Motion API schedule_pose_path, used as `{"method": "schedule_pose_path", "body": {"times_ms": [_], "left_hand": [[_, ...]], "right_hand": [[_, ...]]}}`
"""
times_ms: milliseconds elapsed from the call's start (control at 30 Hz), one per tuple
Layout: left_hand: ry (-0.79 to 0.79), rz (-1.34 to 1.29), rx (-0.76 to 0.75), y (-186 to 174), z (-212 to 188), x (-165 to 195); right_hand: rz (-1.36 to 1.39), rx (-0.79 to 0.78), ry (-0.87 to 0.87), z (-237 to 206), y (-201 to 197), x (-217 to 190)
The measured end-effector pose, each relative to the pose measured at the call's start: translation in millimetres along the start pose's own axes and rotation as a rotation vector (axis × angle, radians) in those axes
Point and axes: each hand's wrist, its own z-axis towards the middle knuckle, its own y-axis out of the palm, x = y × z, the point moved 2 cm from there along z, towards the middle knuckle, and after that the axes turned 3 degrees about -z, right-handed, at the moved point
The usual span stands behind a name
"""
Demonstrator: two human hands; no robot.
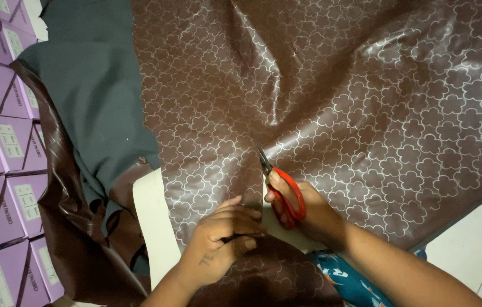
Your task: The person uses red-handled scissors to cut a large piece of brown patterned fabric on a white table. They repeatedly reposition and trim the material, separating sections while stacks of purple boxes are visible in the background.
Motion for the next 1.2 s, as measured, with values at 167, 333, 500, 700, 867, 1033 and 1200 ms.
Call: {"method": "schedule_pose_path", "body": {"times_ms": [167, 333, 500, 700, 867, 1033, 1200], "left_hand": [[0.007, -0.009, 0.017, -3.3, -1.5, 0.8], [0.03, -0.036, 0.016, -4.0, -1.9, -1.0], [0.047, -0.041, 0.016, -6.0, -2.1, -1.5], [0.056, -0.044, 0.023, -5.5, -2.7, -0.2], [0.045, -0.043, 0.035, -4.7, -5.5, 3.6], [0.079, -0.056, 0.009, -6.4, -7.0, 9.7], [0.06, -0.061, 0.008, -5.3, -8.1, 12.0]], "right_hand": [[0.029, 0.001, -0.014, 3.9, -5.3, 4.2], [0.036, 0.01, 0.028, 6.2, -10.7, 6.8], [0.038, 0.005, 0.029, 5.2, -9.2, 7.0], [0.021, 0.008, 0.008, 1.1, 0.2, 9.8], [0.121, 0.051, 0.055, 4.1, 10.5, 10.5], [0.088, 0.096, 0.035, 27.0, 11.0, 4.1], [-0.04, 0.153, 0.025, 37.8, 8.2, 15.1]]}}
